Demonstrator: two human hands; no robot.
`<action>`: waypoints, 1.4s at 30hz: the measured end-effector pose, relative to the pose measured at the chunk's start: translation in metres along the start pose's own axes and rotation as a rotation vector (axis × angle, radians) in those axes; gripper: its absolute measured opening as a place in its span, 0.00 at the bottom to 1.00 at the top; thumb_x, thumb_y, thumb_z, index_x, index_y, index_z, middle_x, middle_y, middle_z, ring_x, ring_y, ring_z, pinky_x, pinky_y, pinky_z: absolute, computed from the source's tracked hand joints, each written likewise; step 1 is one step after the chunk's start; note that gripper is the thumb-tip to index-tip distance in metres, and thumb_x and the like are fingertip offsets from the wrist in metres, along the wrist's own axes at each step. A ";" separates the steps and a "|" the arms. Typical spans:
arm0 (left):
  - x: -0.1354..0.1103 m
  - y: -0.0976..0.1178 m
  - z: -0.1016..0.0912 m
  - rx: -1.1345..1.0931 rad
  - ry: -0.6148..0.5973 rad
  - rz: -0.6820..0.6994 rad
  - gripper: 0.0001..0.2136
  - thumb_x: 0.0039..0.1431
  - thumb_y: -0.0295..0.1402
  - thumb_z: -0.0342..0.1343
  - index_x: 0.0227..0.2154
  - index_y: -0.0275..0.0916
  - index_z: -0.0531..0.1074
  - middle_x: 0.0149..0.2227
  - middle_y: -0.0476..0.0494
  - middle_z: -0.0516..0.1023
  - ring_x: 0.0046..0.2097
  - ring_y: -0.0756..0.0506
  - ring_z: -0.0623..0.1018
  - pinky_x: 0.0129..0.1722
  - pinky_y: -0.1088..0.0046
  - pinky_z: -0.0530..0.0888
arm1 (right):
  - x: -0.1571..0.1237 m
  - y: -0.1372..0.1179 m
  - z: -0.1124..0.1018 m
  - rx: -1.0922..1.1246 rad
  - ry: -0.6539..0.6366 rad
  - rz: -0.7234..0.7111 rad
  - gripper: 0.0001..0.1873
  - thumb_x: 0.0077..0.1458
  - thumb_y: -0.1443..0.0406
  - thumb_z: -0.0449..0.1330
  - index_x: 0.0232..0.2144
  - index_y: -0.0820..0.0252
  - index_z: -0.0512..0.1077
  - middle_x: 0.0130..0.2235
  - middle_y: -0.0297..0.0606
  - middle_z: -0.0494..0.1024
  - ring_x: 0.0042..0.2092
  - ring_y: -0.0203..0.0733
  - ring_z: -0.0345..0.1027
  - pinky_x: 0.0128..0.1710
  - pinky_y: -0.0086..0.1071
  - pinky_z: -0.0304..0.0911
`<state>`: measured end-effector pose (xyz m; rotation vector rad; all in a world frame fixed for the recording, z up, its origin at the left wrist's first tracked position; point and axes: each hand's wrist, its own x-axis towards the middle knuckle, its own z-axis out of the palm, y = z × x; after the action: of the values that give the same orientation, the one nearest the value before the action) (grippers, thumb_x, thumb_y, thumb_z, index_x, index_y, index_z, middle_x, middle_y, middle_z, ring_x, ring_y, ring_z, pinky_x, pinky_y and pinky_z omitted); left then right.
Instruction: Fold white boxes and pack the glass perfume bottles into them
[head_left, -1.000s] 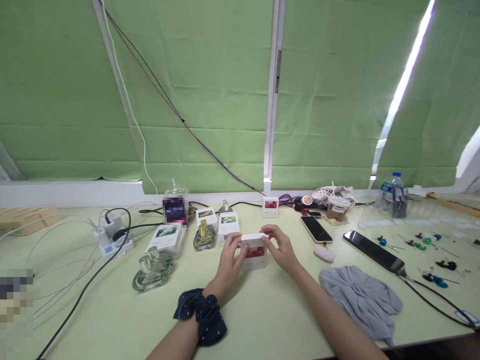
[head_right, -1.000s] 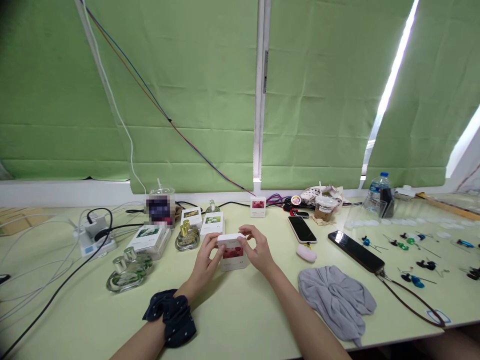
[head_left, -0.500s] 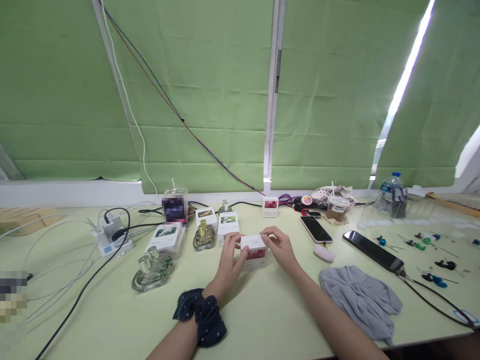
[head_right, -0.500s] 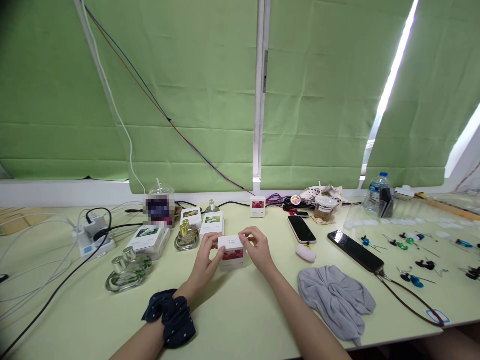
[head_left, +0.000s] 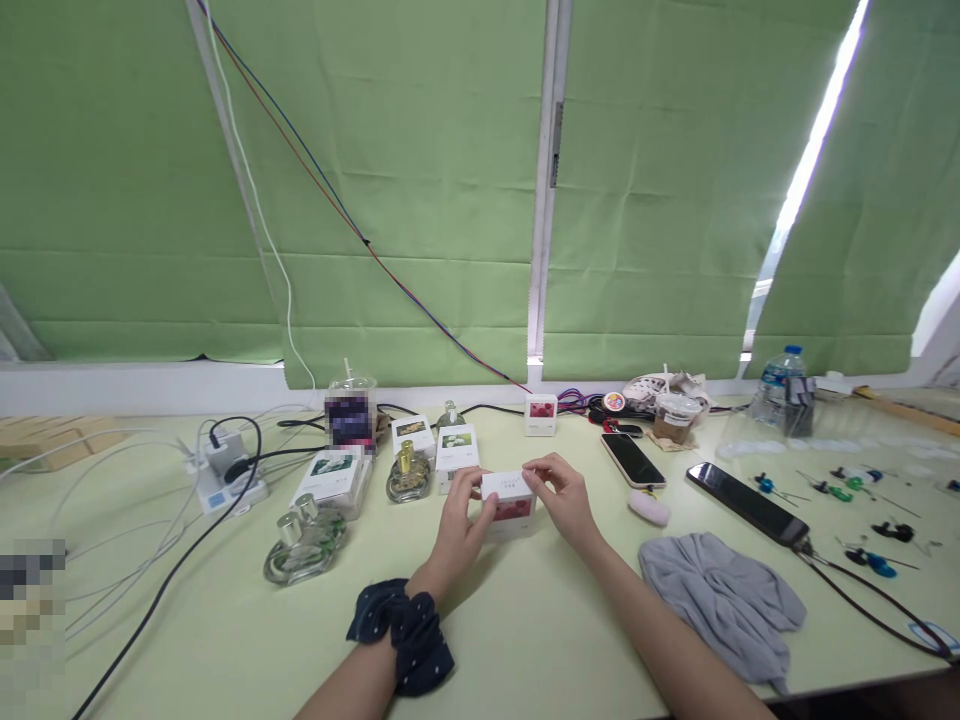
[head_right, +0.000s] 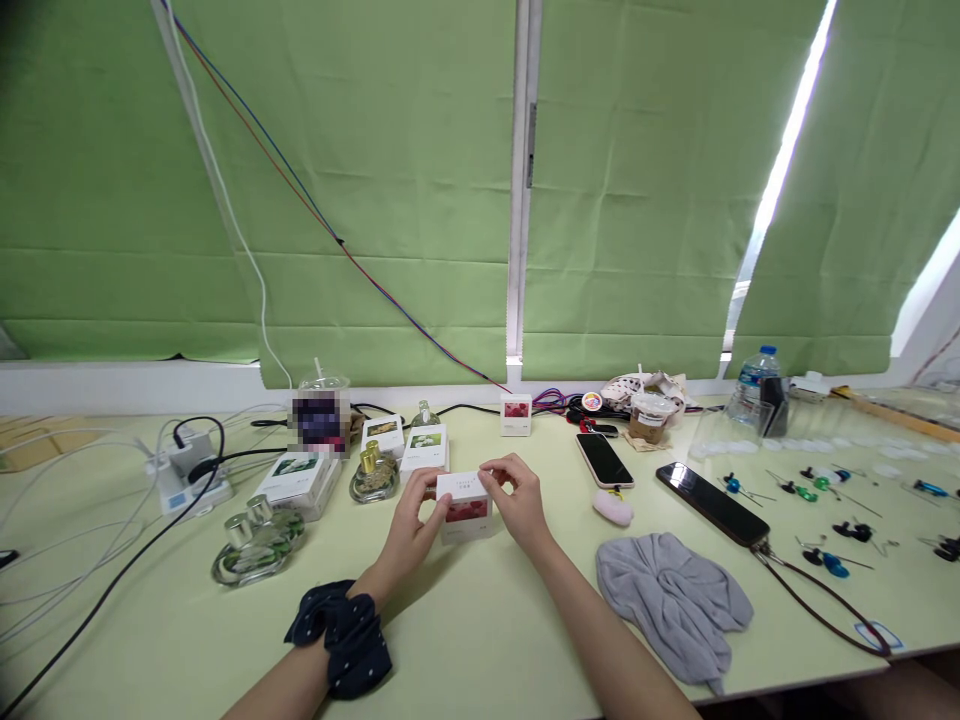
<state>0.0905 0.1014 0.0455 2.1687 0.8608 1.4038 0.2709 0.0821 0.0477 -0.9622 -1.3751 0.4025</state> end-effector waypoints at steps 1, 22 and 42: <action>0.000 0.001 0.000 -0.001 -0.002 -0.002 0.08 0.62 0.36 0.47 0.42 0.40 0.66 0.43 0.41 0.68 0.46 0.44 0.70 0.42 0.67 0.71 | 0.000 0.000 0.000 0.003 -0.005 0.005 0.10 0.54 0.58 0.60 0.31 0.57 0.76 0.30 0.37 0.73 0.33 0.40 0.68 0.33 0.33 0.65; -0.002 -0.005 0.002 0.006 0.000 0.033 0.10 0.62 0.35 0.47 0.45 0.39 0.65 0.44 0.40 0.70 0.45 0.44 0.71 0.42 0.66 0.71 | 0.002 -0.013 0.000 0.273 0.048 0.343 0.13 0.40 0.57 0.69 0.27 0.60 0.80 0.31 0.41 0.82 0.33 0.44 0.73 0.34 0.35 0.68; -0.002 -0.005 0.001 0.061 0.006 0.030 0.09 0.61 0.35 0.48 0.41 0.39 0.67 0.40 0.42 0.72 0.42 0.44 0.73 0.39 0.67 0.71 | 0.000 0.000 0.000 0.116 0.010 0.236 0.12 0.47 0.58 0.64 0.30 0.61 0.78 0.33 0.42 0.79 0.32 0.41 0.69 0.34 0.34 0.65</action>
<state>0.0890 0.1037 0.0405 2.2328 0.8880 1.4170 0.2707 0.0821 0.0474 -1.0322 -1.2182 0.6474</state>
